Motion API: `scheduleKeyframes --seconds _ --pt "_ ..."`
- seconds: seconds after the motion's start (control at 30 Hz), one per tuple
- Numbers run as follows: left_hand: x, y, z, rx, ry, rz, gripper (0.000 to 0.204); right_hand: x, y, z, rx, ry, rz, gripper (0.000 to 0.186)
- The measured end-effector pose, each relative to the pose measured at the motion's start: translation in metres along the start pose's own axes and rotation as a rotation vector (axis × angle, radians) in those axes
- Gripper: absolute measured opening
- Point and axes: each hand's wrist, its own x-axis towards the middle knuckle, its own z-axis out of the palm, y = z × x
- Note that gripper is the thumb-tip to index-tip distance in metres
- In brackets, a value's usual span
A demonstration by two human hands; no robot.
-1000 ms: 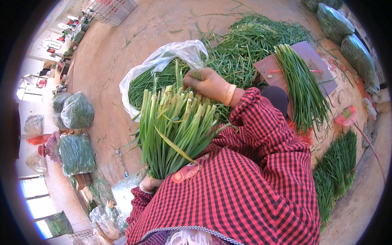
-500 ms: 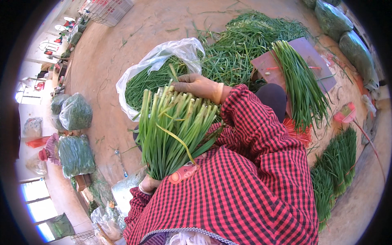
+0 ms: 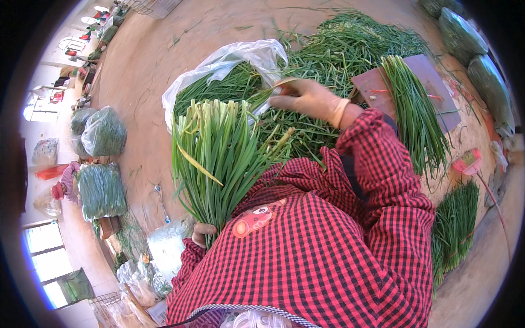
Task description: The person sorts through green onions while sitting on the floor, removes damaged leaves by hand, gathers them into a bunch, and ties the bunch with a red string.
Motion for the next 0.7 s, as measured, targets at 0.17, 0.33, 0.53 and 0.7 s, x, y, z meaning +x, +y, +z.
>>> scheduleKeyframes --seconds 0.17,0.33,0.53,0.7 --pt "-0.005 -0.002 0.008 -0.093 0.089 -0.007 0.057 0.008 -0.039 0.049 -0.065 -0.046 -0.002 0.028" --pt "-0.010 -0.009 0.001 -0.115 0.109 0.052 0.058 0.015 -0.018 0.015 0.043 0.277 -0.121 0.020" --pt "-0.010 -0.016 -0.016 -0.006 0.080 0.149 0.060 -0.010 -0.025 -0.006 -0.302 -0.133 -0.047 0.055" --pt "-0.010 -0.009 -0.009 -0.023 0.117 0.039 0.062 -0.005 -0.014 0.011 0.101 -0.107 -0.025 0.027"
